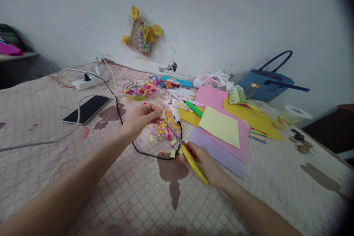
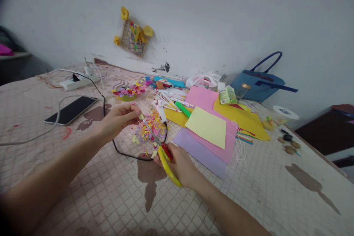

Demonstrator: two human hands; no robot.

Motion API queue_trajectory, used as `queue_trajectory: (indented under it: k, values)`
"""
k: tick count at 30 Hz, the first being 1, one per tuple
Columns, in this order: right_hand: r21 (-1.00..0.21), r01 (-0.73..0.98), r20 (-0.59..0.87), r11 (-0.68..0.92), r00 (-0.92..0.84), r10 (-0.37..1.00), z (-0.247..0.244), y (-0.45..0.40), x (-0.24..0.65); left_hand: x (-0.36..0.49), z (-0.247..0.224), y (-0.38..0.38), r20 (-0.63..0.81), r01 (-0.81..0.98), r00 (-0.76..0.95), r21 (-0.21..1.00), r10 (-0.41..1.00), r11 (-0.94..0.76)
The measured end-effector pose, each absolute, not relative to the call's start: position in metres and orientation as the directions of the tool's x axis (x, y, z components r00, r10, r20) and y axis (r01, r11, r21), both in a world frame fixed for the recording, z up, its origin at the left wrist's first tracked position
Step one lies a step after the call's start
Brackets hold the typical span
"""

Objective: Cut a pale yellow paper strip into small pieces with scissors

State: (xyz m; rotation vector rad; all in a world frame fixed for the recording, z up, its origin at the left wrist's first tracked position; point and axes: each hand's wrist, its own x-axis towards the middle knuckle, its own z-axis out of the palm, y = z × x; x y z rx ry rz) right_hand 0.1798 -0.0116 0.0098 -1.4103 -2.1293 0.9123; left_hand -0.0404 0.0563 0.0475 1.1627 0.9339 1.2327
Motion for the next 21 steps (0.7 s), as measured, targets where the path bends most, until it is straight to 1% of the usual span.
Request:
queue_trajectory:
  k: [3,8,16,21]
  values:
    - [-0.719,0.636,0.007,0.281,-0.398,0.917,0.0095,-0.0122,0.1796,-0.0402,0.0487,0.0557,0.084,-0.182,0.137,0.982,0.987,-0.059]
    - [-0.683,0.658,0.035,0.315,-0.402,0.915,0.0101,-0.012,0.1789,-0.0399,0.0488,0.0553,0.104,-0.141,0.125,0.986,0.987,-0.086]
    - [-0.733,0.618,0.004,0.285,-0.415,0.91,0.0094,-0.0124,0.1794,-0.0403,0.0491,0.0553,0.117,-0.096,0.156,0.99,0.981,-0.103]
    - [-0.758,0.595,-0.006,0.268,-0.418,0.908,0.0147,-0.0134,0.1784,-0.0405,0.0498,0.0547,0.091,-0.137,0.158,0.988,0.983,-0.07]
